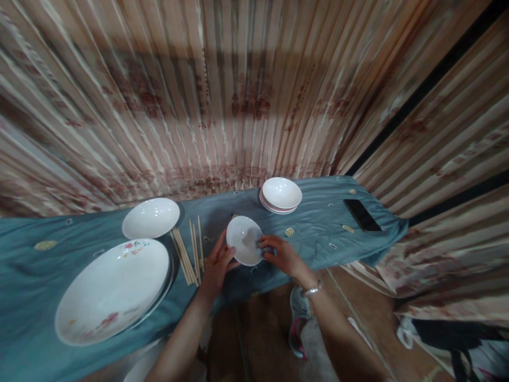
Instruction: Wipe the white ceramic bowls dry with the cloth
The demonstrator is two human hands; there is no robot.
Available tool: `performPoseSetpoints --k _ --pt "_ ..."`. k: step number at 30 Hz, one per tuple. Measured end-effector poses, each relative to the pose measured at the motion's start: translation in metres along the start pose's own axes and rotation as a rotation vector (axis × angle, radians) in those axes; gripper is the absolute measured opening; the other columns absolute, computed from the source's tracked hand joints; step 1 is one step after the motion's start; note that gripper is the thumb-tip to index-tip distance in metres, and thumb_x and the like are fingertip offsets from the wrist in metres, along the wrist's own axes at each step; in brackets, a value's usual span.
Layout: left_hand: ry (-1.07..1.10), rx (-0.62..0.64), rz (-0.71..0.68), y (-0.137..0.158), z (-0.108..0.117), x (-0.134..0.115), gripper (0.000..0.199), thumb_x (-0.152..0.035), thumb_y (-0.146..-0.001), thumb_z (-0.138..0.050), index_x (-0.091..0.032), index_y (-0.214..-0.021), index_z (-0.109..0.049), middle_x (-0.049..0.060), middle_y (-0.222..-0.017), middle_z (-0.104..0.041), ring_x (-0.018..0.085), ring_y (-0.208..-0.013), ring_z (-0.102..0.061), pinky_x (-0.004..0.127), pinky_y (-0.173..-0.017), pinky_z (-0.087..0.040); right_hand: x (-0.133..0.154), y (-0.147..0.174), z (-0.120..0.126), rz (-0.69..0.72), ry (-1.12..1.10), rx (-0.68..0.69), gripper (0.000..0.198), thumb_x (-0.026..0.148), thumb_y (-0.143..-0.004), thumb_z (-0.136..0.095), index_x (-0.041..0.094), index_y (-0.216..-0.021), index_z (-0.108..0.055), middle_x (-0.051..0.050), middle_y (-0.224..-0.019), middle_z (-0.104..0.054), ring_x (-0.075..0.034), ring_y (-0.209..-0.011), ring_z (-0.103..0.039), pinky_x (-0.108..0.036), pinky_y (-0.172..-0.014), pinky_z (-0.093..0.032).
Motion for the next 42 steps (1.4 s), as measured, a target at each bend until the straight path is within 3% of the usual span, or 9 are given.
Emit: performPoseSetpoints --k 7,16,23,30,34,38,42 --pt "-0.029 0.028 -0.008 0.002 -0.003 -0.001 0.082 -0.039 -0.071 -0.077 -0.026 -0.145 -0.043 0.010 -0.128 -0.066 0.031 -0.118 -0.060 0.039 -0.085 -0.058 -0.009 -0.028 0.000 0.048 0.160 -0.247 0.026 0.010 -0.082 -0.052 0.018 -0.103 -0.065 -0.012 -0.121 -0.065 -0.023 -0.117 -0.057 -0.043 -0.105 -0.042" --pt "-0.076 0.062 -0.010 0.005 -0.008 -0.002 0.081 -0.039 -0.072 -0.075 -0.026 -0.145 -0.042 0.010 -0.130 -0.064 0.030 -0.117 -0.060 0.036 -0.084 -0.057 0.009 -0.062 -0.014 0.120 0.088 -0.323 0.043 0.011 -0.087 -0.044 0.018 -0.127 -0.059 -0.011 -0.135 -0.058 -0.020 -0.130 -0.048 -0.042 -0.115 -0.033" --pt "-0.039 0.041 0.009 0.008 -0.007 -0.003 0.083 -0.036 -0.072 -0.075 -0.025 -0.146 -0.040 0.009 -0.124 -0.067 0.029 -0.112 -0.064 0.038 -0.084 -0.058 0.044 -0.064 -0.034 0.218 0.035 -0.214 0.046 0.008 -0.088 -0.043 0.021 -0.129 -0.060 -0.009 -0.140 -0.055 -0.018 -0.133 -0.046 -0.038 -0.115 -0.034" --pt "-0.003 -0.016 0.014 0.005 0.001 0.004 0.081 -0.035 -0.070 -0.076 -0.025 -0.144 -0.044 0.008 -0.119 -0.069 0.030 -0.113 -0.063 0.038 -0.083 -0.058 0.074 -0.052 -0.038 0.295 -0.044 -0.096 0.042 0.010 -0.088 -0.045 0.023 -0.123 -0.065 -0.005 -0.136 -0.058 -0.017 -0.130 -0.049 -0.036 -0.114 -0.035" --pt "0.014 0.014 0.003 0.001 0.002 0.008 0.077 -0.037 -0.072 -0.076 -0.024 -0.142 -0.047 0.010 -0.120 -0.068 0.031 -0.114 -0.062 0.036 -0.081 -0.059 0.075 -0.042 -0.043 0.249 -0.235 -0.015 0.036 0.013 -0.089 -0.048 0.023 -0.117 -0.068 -0.006 -0.136 -0.059 -0.018 -0.129 -0.051 -0.037 -0.113 -0.035" --pt "0.065 0.048 -0.011 0.001 0.002 0.004 0.074 -0.039 -0.071 -0.077 -0.024 -0.139 -0.050 0.012 -0.137 -0.058 0.033 -0.123 -0.056 0.034 -0.080 -0.059 0.068 -0.028 -0.048 0.168 -0.473 0.074 0.029 0.019 -0.088 -0.054 0.023 -0.111 -0.070 -0.005 -0.135 -0.060 -0.019 -0.126 -0.054 -0.034 -0.106 -0.041" --pt "0.081 0.063 0.008 0.001 0.002 0.001 0.075 -0.049 -0.074 -0.071 -0.024 -0.141 -0.047 0.012 -0.132 -0.061 0.031 -0.118 -0.059 0.038 -0.081 -0.059 0.059 -0.015 -0.047 0.080 -0.522 0.180 0.023 0.019 -0.086 -0.054 0.020 -0.102 -0.071 -0.006 -0.120 -0.068 -0.018 -0.111 -0.063 -0.031 -0.095 -0.047"
Point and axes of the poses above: each hand's wrist, its own y-axis away from the middle knuckle, its own z-axis out of the back of the hand, x = y × z, the point moved 8 cm from there along -y, towards the middle knuckle
